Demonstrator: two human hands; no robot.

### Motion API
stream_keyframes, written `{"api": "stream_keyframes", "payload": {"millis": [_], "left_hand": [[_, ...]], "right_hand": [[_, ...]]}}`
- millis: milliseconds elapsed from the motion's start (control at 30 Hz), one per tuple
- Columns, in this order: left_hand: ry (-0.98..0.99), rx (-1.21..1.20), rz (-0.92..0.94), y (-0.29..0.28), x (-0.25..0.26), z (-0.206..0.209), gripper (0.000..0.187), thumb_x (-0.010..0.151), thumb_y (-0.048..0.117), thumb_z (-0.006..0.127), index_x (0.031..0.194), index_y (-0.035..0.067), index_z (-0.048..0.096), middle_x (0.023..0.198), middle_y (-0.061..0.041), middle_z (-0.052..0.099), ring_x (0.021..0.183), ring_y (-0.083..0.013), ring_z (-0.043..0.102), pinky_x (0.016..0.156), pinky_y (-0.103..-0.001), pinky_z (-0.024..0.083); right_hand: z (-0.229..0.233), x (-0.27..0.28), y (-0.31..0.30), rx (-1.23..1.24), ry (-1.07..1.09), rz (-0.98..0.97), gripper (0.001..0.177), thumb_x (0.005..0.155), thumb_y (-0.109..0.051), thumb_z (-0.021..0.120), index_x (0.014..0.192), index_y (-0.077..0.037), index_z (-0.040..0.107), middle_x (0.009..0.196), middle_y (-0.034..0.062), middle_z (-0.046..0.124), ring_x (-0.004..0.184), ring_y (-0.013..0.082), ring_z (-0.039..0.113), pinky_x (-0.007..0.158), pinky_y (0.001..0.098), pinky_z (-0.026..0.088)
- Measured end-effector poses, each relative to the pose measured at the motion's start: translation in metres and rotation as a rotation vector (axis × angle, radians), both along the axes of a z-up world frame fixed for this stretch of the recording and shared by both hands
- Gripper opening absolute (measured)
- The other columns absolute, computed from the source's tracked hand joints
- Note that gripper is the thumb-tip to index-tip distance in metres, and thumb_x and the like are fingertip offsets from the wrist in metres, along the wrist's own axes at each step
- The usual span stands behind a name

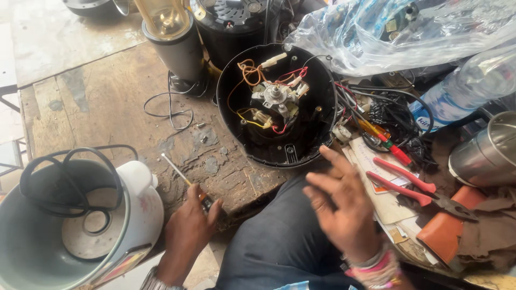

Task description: The person repairs a mixer grinder by manipulating internal wires and components by hand and using a screwdriver and pliers. They detach and reattach internal wiring and use a screwdriver to secure or loosen parts inside the housing.

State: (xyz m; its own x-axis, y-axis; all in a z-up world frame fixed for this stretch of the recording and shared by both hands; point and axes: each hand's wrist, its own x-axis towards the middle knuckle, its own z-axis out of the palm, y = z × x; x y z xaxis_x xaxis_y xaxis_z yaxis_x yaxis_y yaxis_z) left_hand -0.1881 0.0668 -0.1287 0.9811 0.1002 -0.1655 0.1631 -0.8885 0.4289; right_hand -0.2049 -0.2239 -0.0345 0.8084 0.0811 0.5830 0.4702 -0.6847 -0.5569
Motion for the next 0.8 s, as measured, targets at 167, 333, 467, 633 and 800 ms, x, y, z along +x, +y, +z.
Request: {"api": "stream_keyframes", "payload": {"millis": [167, 333, 467, 633, 800], "left_hand": [[-0.19, -0.103, -0.002, -0.013, 0.03, 0.0, 0.06, 0.094, 0.036, 0.067, 0.136, 0.0, 0.046, 0.098, -0.022, 0.074, 0.076, -0.0348, 0.075, 0.06, -0.044, 0.061], [-0.051, -0.539, 0.154, -0.023, 0.045, 0.035, 0.03, 0.096, 0.035, 0.068, 0.102, 0.006, 0.067, 0.07, -0.008, 0.068, 0.057, -0.019, 0.065, 0.05, -0.034, 0.051], [0.145, -1.627, 0.176, -0.034, 0.038, 0.058, 0.024, 0.098, 0.024, 0.067, 0.09, 0.002, 0.066, 0.06, 0.001, 0.054, 0.044, -0.0079, 0.045, 0.04, -0.023, 0.038], [0.269, -1.818, 0.216, -0.044, 0.034, 0.06, 0.021, 0.098, 0.021, 0.067, 0.087, 0.003, 0.064, 0.058, 0.002, 0.052, 0.042, -0.0066, 0.042, 0.04, -0.021, 0.032], [0.267, -1.826, 0.175, -0.048, 0.03, 0.057, 0.021, 0.099, 0.02, 0.067, 0.088, 0.002, 0.064, 0.059, 0.0, 0.055, 0.044, -0.0075, 0.045, 0.042, -0.021, 0.034]], "right_hand": [[-0.03, -0.036, 0.037, 0.092, -0.046, 0.089, 0.029, 0.089, -0.009, 0.077, 0.115, -0.006, 0.065, 0.131, 0.0171, 0.065, 0.112, 0.0262, 0.069, 0.086, 0.0326, 0.061], [-0.052, -0.048, 0.048, -0.177, 0.049, 0.286, 0.02, 0.082, -0.013, 0.08, 0.101, -0.01, 0.075, 0.11, 0.0032, 0.075, 0.103, 0.0202, 0.07, 0.081, 0.0366, 0.051], [-0.055, -0.047, 0.05, -0.161, 0.044, 0.267, 0.02, 0.081, -0.013, 0.08, 0.099, -0.008, 0.076, 0.1, 0.0009, 0.077, 0.1, 0.019, 0.07, 0.08, 0.0353, 0.05], [-0.053, -0.049, 0.053, -0.173, 0.061, 0.258, 0.019, 0.081, -0.012, 0.08, 0.099, -0.008, 0.076, 0.098, 0.0004, 0.077, 0.099, 0.0178, 0.071, 0.08, 0.0351, 0.051], [-0.054, -0.048, 0.052, -0.185, 0.061, 0.251, 0.02, 0.081, -0.014, 0.081, 0.099, -0.009, 0.076, 0.097, 0.0003, 0.076, 0.098, 0.018, 0.071, 0.081, 0.036, 0.051]]}}
